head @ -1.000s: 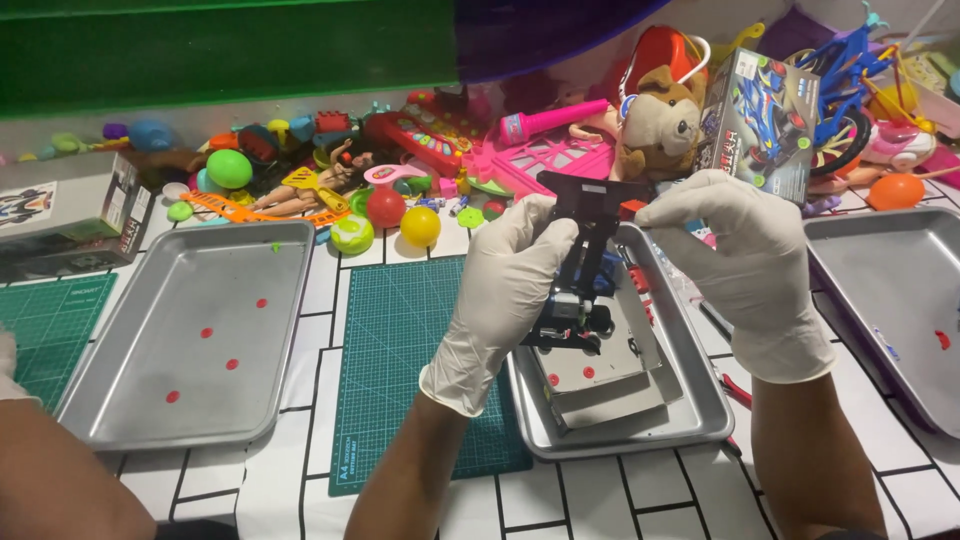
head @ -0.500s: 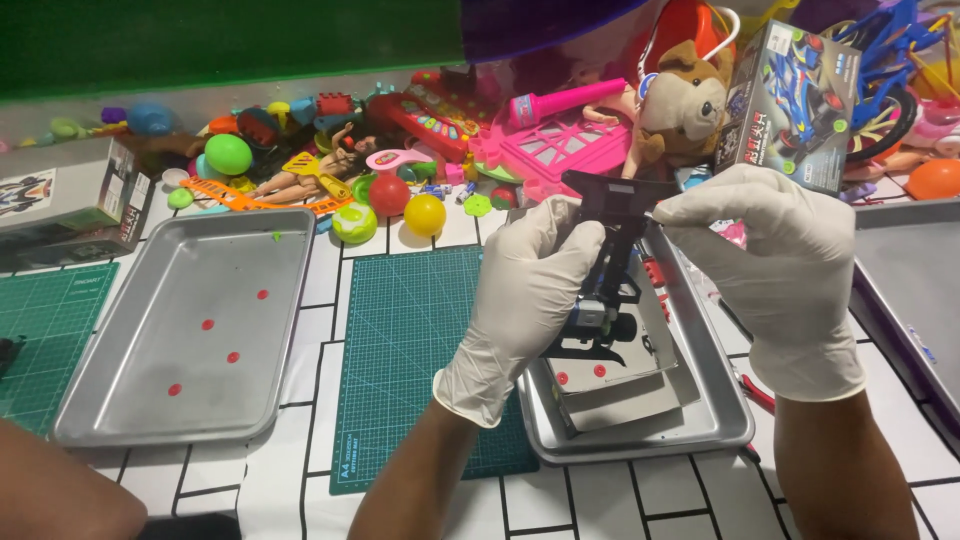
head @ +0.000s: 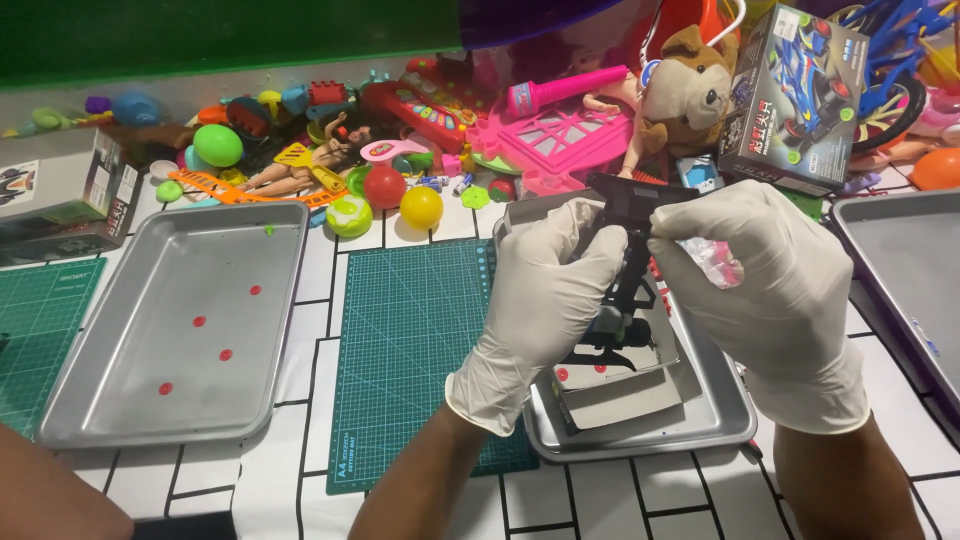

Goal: Assembling a toy car model by attaching plastic body components to the chassis.

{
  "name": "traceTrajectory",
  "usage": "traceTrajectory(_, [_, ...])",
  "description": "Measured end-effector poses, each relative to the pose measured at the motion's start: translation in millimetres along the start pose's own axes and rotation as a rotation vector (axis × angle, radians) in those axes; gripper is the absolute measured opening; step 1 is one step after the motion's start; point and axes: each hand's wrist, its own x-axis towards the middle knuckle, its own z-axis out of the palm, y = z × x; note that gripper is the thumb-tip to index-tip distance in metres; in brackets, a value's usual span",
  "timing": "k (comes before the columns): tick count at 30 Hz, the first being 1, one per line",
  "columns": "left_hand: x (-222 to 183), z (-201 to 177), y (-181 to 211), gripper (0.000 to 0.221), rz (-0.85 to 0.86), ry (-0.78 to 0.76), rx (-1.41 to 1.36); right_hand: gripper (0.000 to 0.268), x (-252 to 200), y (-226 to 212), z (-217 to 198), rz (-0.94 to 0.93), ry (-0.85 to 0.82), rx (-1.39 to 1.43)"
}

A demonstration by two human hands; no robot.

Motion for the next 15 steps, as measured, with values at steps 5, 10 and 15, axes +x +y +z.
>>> traceTrajectory(5, [-0.3,-0.2,-2.5,0.018,0.039,0.001,0.110,0.028,-3.2,2.8,0.4,0.016,-0.044,-0.090])
traceTrajectory(10, [-0.4,4.9,-6.9,0.017,0.037,-0.001,0.117,0.027,-6.6,3.8,-1.0,0.006,-0.097,-0.177])
traceTrajectory(15, [0.2,7.1,-5.6,0.025,-0.003,0.014,0.102,0.015,-3.8,3.9,-2.5,-0.113,-0.134,-0.236])
